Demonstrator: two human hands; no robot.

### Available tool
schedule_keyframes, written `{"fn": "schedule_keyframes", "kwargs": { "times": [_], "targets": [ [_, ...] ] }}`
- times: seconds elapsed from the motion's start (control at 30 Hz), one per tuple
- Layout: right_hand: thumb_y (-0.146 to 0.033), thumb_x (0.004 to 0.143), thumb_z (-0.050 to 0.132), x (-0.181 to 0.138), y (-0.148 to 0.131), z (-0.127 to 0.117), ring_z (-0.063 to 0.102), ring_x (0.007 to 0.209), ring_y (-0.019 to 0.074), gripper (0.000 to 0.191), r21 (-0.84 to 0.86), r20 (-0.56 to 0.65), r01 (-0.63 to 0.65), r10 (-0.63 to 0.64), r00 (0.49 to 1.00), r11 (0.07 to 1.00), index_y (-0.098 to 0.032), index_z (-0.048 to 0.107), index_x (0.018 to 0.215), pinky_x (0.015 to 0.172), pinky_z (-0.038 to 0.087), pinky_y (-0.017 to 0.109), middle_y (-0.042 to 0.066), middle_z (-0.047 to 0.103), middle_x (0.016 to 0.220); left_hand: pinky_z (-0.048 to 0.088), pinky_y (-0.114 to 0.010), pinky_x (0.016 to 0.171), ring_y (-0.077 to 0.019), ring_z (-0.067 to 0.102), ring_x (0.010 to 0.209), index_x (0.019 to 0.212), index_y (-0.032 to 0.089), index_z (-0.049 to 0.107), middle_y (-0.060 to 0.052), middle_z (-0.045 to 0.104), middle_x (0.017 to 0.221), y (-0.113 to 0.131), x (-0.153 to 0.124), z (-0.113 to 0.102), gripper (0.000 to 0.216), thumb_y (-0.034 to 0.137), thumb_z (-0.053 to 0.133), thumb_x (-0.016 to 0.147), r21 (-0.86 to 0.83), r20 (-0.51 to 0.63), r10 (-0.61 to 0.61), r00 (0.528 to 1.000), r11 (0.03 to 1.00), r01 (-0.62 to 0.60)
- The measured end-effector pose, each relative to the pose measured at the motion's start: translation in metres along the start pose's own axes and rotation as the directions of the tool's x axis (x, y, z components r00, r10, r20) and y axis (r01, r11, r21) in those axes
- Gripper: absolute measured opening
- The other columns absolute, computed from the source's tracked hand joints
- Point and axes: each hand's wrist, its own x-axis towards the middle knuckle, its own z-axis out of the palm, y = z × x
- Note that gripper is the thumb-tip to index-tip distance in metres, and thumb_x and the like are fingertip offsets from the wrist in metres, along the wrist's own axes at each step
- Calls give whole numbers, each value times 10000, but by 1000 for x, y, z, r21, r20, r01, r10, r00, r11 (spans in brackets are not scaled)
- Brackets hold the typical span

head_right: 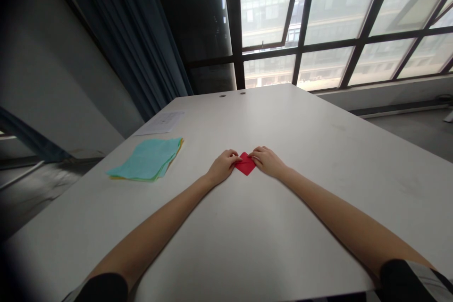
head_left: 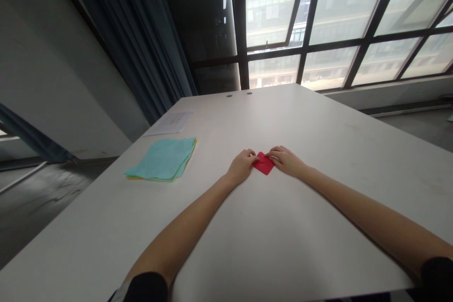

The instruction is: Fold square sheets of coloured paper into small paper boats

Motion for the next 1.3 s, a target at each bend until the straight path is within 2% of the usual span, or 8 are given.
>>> {"fn": "schedule_keyframes", "kwargs": {
  "times": [0.17, 0.33, 0.5, 0.63, 0.83, 1.03, 1.13, 1.3],
  "targets": [
    [-171, 826, 414, -1, -1, -1, 528, 869, 187, 262, -2, -2, 28, -28, 1000, 1000, -202, 630, 972, 803, 435, 352, 77, 605, 939, 410, -282, 851, -158, 500, 948, 1048, 202, 594, -38, 611, 1017, 6, 3, -8, 269, 158, 421, 847, 54, 122, 164, 979, 984, -172],
    [-79, 754, 433, 0, -5, -4, 524, 863, 180, 298, 24, -10, 112, -112, 994, 993, -198, 638, 933, 803, 431, 336, 66, 606, 900, 425, -262, 798, -156, 518, 901, 1074, 228, 586, -20, 621, 1020, 8, 2, -9, 281, 175, 428, 848, 114, 162, 148, 976, 979, -168],
    [-69, 732, 442, -1, -6, -5, 532, 838, 176, 278, 28, 3, 127, -127, 992, 991, -201, 659, 844, 796, 423, 335, 53, 630, 845, 422, -263, 800, -152, 531, 899, 1067, 239, 594, -14, 633, 1015, 8, 3, -8, 290, 167, 421, 845, 124, 172, 136, 976, 980, -158],
    [-65, 736, 431, -1, -3, -4, 536, 812, 174, 266, 33, 7, 130, -131, 991, 991, -194, 658, 787, 784, 418, 333, 44, 647, 806, 419, -264, 808, -153, 553, 902, 988, 213, 626, -33, 647, 973, 8, 5, -12, 272, 142, 414, 833, 87, 204, 90, 975, 990, -109],
    [-53, 719, 419, -1, 2, -1, 542, 775, 170, 260, 29, 0, 79, -79, 997, 996, -189, 639, 702, 764, 412, 322, 32, 652, 747, 435, -257, 722, -166, 596, 782, 790, 164, 647, -75, 656, 828, 4, 6, -22, 248, 156, 401, 818, 65, 304, 17, 953, 997, -39],
    [-64, 717, 415, -2, 1, -1, 542, 754, 175, 258, -5, -28, -4, 4, 1000, 1000, -194, 629, 652, 735, 416, 315, 37, 644, 705, 437, -268, 676, -185, 592, 730, 679, 158, 640, -95, 640, 708, 0, 6, -28, 244, 184, 421, 781, 87, 292, 8, 956, 996, -35],
    [-66, 716, 414, -2, 2, -1, 542, 756, 175, 258, 14, -25, -11, 11, 1000, 1000, -196, 627, 650, 728, 421, 308, 34, 643, 700, 436, -267, 700, -190, 585, 784, 710, 178, 649, -76, 645, 716, 0, 7, -29, 218, 211, 442, 766, 54, 267, -5, 964, 998, -9],
    [-55, 701, 409, -1, 2, -1, 539, 744, 174, 262, 54, -30, -15, 17, 999, 998, -192, 626, 646, 727, 425, 306, 35, 641, 697, 439, -266, 687, -196, 588, 848, 925, 238, 627, -33, 659, 895, 3, 7, -28, 248, 235, 502, 711, 18, 254, -157, 954, 987, 158]
  ]
}}
